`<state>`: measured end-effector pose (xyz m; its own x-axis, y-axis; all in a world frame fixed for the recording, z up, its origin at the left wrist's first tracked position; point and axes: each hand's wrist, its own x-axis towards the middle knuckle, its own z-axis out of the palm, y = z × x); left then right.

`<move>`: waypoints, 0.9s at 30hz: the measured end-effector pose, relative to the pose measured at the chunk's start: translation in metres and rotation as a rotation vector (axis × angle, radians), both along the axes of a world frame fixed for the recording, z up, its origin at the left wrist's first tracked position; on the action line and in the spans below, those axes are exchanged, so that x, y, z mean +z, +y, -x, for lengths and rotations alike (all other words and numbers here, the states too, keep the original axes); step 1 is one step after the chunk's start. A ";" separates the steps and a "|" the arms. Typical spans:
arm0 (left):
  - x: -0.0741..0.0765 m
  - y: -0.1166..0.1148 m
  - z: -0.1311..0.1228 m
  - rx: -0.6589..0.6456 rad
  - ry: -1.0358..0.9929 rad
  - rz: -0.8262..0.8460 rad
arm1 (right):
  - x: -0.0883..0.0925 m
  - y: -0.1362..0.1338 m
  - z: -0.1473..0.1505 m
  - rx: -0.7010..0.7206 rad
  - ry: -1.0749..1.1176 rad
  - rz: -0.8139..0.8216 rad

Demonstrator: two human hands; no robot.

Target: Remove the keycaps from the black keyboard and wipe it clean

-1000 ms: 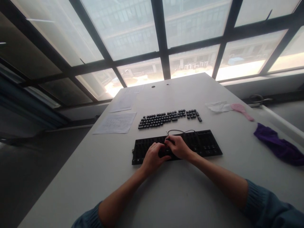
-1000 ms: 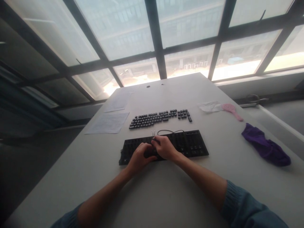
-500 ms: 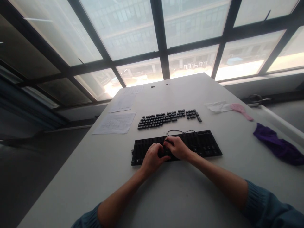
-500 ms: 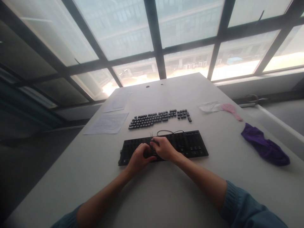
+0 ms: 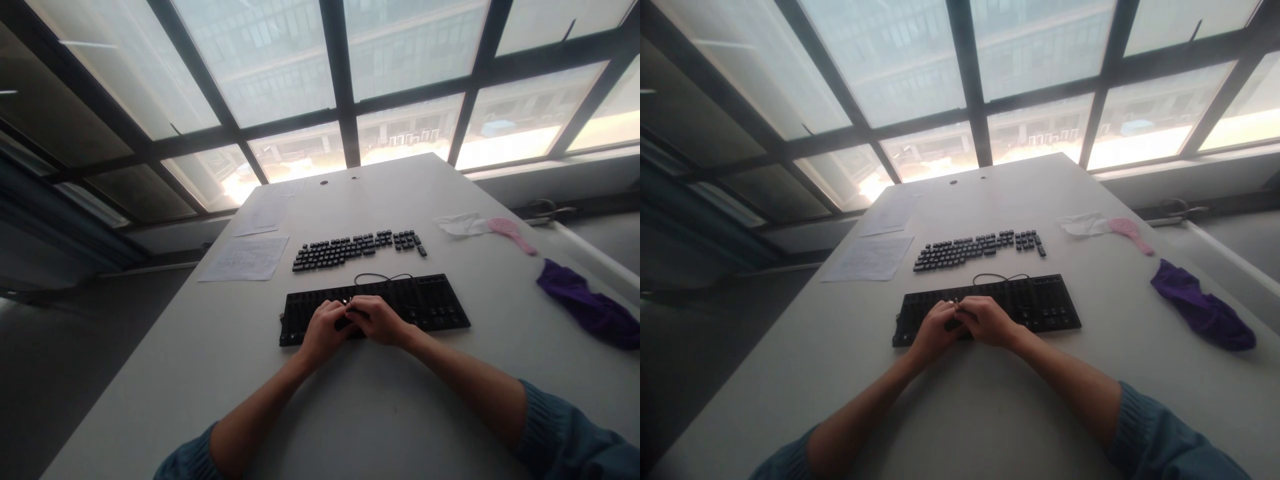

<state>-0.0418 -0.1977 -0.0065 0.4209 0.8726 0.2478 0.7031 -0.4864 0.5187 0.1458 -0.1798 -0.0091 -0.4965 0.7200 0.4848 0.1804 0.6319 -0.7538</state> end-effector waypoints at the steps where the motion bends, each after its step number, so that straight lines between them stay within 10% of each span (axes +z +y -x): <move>1: 0.000 0.000 0.000 -0.001 0.001 0.001 | 0.000 0.001 0.000 -0.014 0.024 0.027; 27: -0.003 -0.002 0.001 0.028 -0.101 -0.023 | 0.001 0.011 0.001 -0.245 0.238 0.309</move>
